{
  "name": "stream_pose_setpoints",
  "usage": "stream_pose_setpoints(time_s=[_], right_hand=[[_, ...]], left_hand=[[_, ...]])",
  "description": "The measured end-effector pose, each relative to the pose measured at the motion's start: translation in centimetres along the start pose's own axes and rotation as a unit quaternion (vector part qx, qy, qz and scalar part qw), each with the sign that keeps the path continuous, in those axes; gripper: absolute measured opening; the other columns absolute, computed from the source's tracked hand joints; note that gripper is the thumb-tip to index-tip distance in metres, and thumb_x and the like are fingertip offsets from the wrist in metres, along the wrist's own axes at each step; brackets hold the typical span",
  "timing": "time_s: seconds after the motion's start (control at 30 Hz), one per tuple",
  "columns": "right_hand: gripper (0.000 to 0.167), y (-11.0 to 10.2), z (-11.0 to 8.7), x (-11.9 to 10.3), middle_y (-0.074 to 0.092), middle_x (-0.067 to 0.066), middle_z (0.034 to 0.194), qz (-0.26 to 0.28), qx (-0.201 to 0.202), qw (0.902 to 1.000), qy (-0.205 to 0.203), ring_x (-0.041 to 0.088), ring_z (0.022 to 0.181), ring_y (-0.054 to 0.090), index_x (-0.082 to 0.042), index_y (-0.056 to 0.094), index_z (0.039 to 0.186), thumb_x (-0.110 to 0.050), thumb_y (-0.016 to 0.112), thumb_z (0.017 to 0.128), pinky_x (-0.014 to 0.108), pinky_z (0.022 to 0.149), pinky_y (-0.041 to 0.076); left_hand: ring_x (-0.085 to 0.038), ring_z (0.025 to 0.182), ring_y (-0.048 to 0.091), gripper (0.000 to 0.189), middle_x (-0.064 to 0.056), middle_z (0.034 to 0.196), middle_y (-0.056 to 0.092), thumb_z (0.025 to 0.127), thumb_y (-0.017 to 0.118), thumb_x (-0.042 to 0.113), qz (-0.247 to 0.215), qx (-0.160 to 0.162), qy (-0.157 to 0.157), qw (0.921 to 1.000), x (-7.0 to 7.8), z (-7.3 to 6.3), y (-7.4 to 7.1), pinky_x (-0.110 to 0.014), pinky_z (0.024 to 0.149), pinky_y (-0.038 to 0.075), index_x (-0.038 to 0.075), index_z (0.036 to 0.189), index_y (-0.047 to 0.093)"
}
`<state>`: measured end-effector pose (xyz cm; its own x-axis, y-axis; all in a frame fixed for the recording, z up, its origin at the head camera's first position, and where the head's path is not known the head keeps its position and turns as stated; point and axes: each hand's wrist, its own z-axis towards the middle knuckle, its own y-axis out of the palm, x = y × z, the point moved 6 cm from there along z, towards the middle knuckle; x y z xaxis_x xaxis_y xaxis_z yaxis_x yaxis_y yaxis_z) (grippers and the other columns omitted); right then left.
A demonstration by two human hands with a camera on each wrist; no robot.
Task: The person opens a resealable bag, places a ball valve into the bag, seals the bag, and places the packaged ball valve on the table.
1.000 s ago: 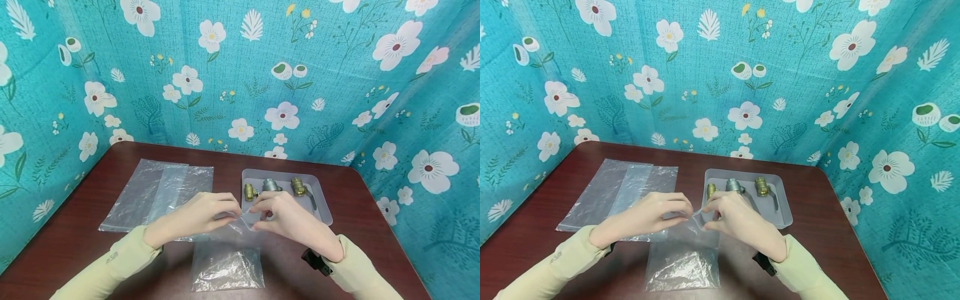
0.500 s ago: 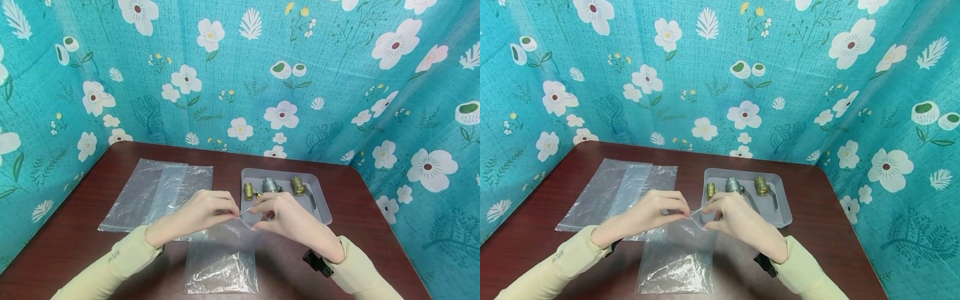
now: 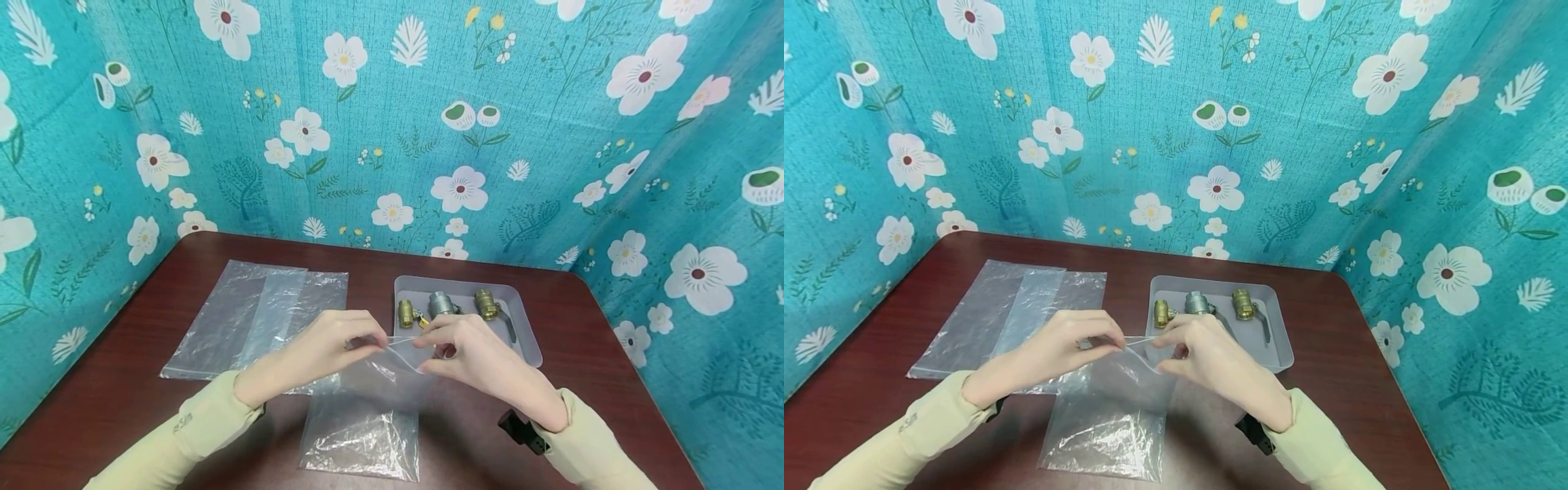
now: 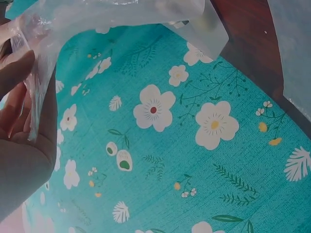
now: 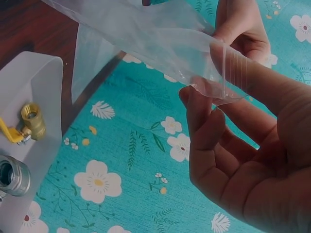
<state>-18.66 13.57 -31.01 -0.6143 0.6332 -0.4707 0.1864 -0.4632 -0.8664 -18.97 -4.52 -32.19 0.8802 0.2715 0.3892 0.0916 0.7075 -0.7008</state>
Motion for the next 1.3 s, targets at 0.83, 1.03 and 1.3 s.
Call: stream_pose_setpoints(time_s=[0.83,1.03,1.3], right_hand=[[0.025,-0.2,-0.6,1.0,0.076,0.002,0.100,0.010,0.002,0.9998,0.017,-0.002,0.074,0.062,-0.013,0.079,0.103,-0.016,0.083,0.079,0.016,0.054,0.049],[0.025,-0.2,-0.6,1.1,0.077,0.002,0.100,0.010,0.003,0.9995,0.028,-0.003,0.071,0.062,-0.013,0.079,0.102,-0.015,0.084,0.077,0.016,0.053,0.048],[0.026,0.0,-0.6,1.4,0.077,0.002,0.099,0.008,-0.005,0.9985,0.054,-0.005,0.067,0.058,-0.012,0.079,0.103,-0.014,0.084,0.077,0.017,0.049,0.045]], left_hand=[[-0.005,0.075,0.065,0.016,0.002,0.083,0.072,0.079,0.079,-0.002,-0.007,0.026,0.000,0.9996,-0.7,-0.7,-0.4,-0.011,0.066,0.050,0.010,0.087,0.071],[-0.004,0.078,0.065,0.015,0.004,0.085,0.071,0.081,0.077,0.000,-0.010,-0.005,0.003,0.9999,-0.6,-0.9,-0.3,-0.011,0.070,0.052,0.011,0.089,0.071],[-0.005,0.083,0.067,0.015,0.003,0.088,0.072,0.082,0.075,-0.001,-0.020,-0.009,0.029,0.9994,-0.3,-1.1,-0.1,-0.012,0.078,0.054,0.012,0.088,0.070]])
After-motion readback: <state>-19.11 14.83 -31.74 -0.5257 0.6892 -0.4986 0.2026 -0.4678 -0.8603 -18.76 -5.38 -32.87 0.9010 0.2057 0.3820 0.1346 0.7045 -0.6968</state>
